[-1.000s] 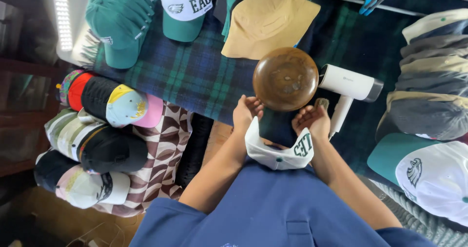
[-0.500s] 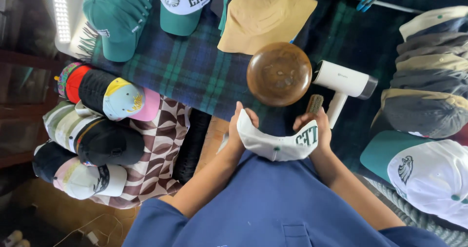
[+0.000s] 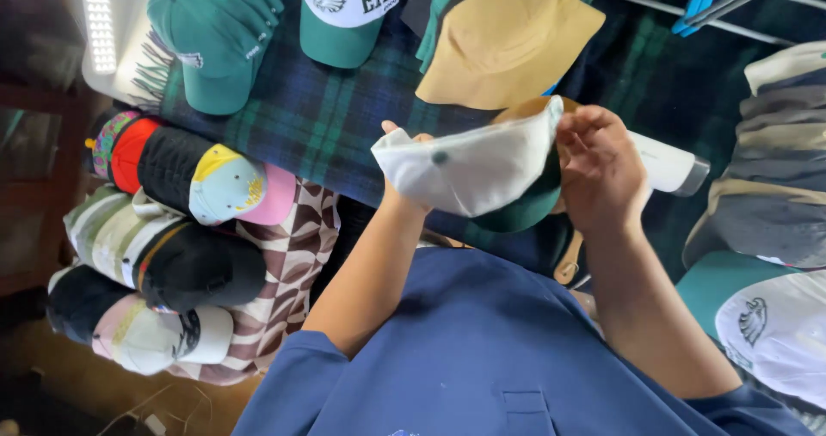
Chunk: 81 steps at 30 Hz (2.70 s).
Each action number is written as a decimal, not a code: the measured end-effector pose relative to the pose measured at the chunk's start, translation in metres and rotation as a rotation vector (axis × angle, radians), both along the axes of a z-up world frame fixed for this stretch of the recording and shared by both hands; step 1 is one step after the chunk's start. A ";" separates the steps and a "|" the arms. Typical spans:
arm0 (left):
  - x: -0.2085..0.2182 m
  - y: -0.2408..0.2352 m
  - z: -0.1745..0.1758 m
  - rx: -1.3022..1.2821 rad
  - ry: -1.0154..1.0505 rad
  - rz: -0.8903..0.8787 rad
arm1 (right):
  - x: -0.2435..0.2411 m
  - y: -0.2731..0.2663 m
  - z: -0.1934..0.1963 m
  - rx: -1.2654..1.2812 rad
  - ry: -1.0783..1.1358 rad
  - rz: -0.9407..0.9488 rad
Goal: The person places a baseball cap on a wooden head form and brushes it with a wooden brush. They then use a handheld steamer to steam the cap while rotating it. Finally, they remove the cap from the head form and place it on a table.
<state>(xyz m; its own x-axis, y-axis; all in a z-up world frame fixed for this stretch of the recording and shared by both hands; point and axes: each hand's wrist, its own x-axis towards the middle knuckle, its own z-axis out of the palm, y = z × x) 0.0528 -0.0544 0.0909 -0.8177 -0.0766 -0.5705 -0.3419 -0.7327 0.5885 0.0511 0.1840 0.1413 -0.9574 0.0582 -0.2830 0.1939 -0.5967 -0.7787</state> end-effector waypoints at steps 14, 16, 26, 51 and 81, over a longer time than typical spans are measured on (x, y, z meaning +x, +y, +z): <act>-0.093 -0.075 0.055 0.256 0.058 -0.184 | -0.033 -0.098 -0.002 -0.221 -0.264 -0.038; -0.095 -0.068 0.056 0.266 0.059 -0.198 | -0.030 -0.096 0.003 -0.269 -0.272 -0.085; -0.081 -0.019 0.049 0.422 -0.124 -0.259 | -0.017 -0.084 0.054 -0.349 -0.317 -0.307; 0.073 0.174 0.107 0.264 0.057 -0.243 | 0.107 0.096 0.097 -0.551 -0.317 -0.310; 0.022 0.039 0.097 0.567 0.242 -0.084 | 0.047 -0.023 0.078 -0.641 -0.301 0.051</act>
